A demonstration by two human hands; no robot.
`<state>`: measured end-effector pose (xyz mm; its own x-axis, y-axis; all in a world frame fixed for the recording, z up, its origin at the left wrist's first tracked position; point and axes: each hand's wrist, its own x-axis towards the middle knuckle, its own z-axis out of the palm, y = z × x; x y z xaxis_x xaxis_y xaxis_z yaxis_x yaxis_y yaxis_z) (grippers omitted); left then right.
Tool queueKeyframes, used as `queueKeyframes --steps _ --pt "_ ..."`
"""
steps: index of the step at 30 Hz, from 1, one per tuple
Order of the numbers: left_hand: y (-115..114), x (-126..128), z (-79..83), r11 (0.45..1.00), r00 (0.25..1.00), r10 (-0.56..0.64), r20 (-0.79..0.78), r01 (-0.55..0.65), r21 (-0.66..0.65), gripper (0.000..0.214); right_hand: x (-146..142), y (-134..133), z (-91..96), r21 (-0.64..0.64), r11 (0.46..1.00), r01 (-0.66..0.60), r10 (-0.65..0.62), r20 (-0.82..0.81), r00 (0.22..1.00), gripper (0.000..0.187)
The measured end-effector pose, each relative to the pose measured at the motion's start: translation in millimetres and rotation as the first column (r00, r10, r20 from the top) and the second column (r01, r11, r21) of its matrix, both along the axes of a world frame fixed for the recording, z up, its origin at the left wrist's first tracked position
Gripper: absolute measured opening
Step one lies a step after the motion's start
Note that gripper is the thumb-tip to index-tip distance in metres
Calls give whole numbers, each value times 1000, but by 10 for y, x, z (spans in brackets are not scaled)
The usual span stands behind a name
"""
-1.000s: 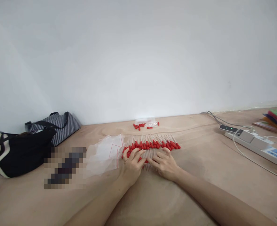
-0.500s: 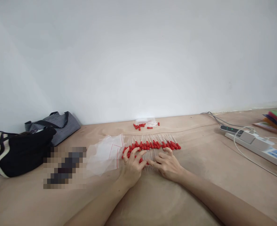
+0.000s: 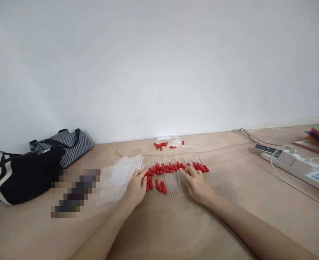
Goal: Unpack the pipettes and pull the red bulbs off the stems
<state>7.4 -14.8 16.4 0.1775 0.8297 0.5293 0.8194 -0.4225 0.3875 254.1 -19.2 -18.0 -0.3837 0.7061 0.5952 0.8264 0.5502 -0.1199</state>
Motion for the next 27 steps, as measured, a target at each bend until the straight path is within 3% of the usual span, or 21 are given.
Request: queueKeyframes --steps 5,11,15,22,27 --pt "-8 -144 57 980 998 65 -23 -69 -188 28 -25 -35 -29 -56 994 96 -97 -29 995 43" --pt "-82 -24 105 960 994 45 98 -16 -281 7 -82 -62 -26 -111 981 162 -165 -16 986 29" --pt "-109 72 53 971 996 9 87 12 -238 5 -163 -88 -15 -157 984 81 -96 -91 991 24" --pt "-94 161 -34 998 999 -42 -31 40 -47 10 -263 -199 64 -258 966 -3 -29 -118 993 24" --pt "-91 149 -34 997 997 -70 -30 70 -14 19 -160 -132 138 -181 982 49 -67 -93 993 23"
